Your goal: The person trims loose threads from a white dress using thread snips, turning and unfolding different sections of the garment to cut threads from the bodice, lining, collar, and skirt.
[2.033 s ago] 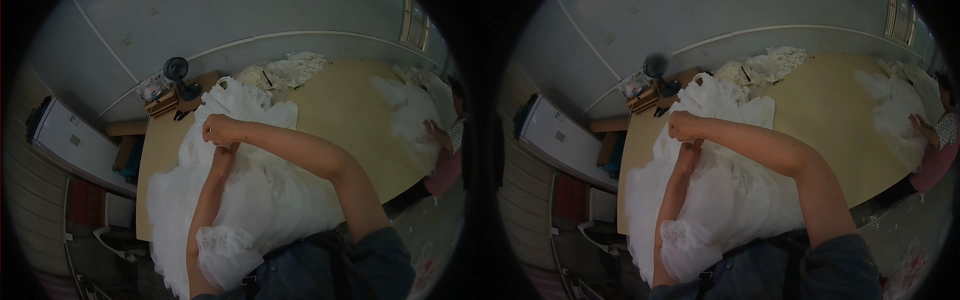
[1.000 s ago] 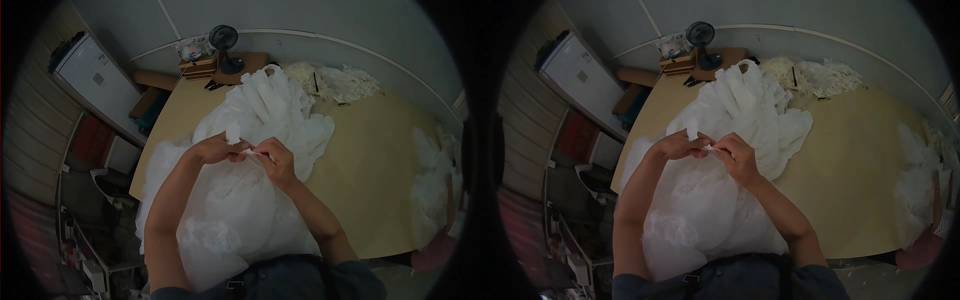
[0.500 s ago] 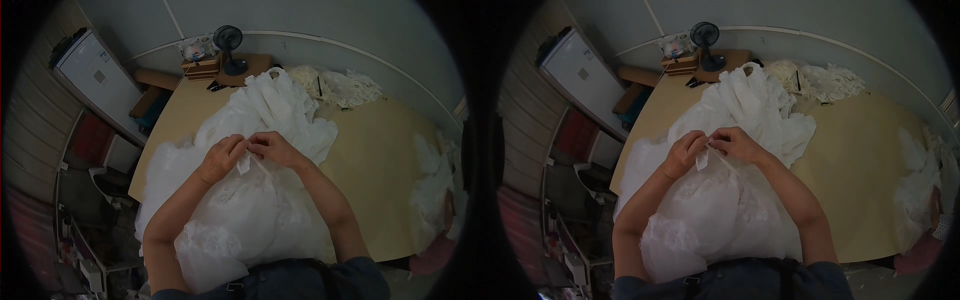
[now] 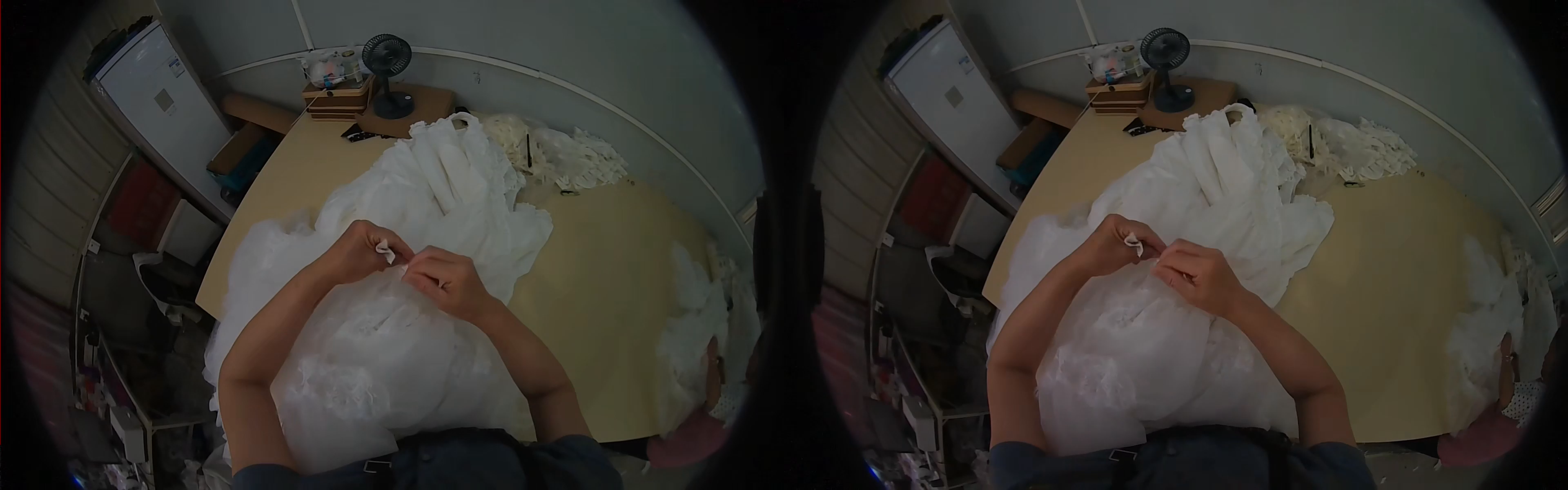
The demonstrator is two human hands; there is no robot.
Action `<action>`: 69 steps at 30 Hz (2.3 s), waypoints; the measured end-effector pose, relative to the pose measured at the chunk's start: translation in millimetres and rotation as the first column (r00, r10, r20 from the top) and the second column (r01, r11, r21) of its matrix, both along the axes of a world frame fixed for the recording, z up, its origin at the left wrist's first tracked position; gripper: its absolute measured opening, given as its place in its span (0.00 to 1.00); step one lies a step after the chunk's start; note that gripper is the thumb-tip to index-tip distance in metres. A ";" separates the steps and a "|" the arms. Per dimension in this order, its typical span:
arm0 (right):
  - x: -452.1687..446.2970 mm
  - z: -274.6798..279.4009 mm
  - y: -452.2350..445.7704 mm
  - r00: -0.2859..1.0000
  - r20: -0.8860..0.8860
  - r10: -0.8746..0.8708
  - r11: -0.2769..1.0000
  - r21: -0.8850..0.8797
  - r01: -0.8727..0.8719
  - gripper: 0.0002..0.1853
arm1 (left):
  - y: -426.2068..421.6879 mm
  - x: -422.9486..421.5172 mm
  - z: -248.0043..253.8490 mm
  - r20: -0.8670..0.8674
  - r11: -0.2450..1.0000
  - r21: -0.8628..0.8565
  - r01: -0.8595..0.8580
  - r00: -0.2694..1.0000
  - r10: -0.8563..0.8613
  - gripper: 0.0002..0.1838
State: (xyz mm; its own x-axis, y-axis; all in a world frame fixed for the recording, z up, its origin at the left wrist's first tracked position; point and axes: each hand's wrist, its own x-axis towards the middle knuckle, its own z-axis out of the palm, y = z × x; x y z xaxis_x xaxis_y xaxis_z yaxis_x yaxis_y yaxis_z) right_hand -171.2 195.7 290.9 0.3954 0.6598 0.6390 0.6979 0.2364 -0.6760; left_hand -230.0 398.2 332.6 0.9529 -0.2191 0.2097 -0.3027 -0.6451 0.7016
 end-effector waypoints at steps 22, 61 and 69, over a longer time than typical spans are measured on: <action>48.3 20.2 3.4 0.677 -0.733 0.067 0.997 0.027 -0.070 0.10 | -3.9 -5.6 -22.0 0.675 0.805 0.468 -0.364 0.736 -0.060 0.17; 7.2 -58.1 -34.5 0.901 -0.431 0.054 0.899 -0.372 -0.232 0.18 | 54.2 18.2 -75.2 -0.422 0.487 -0.520 -0.702 0.706 0.568 0.21; -17.8 -111.5 -109.7 0.710 -0.616 -0.343 0.857 -0.514 -0.031 0.15 | 97.1 22.6 -143.6 0.272 0.690 0.149 -0.708 0.700 0.660 0.20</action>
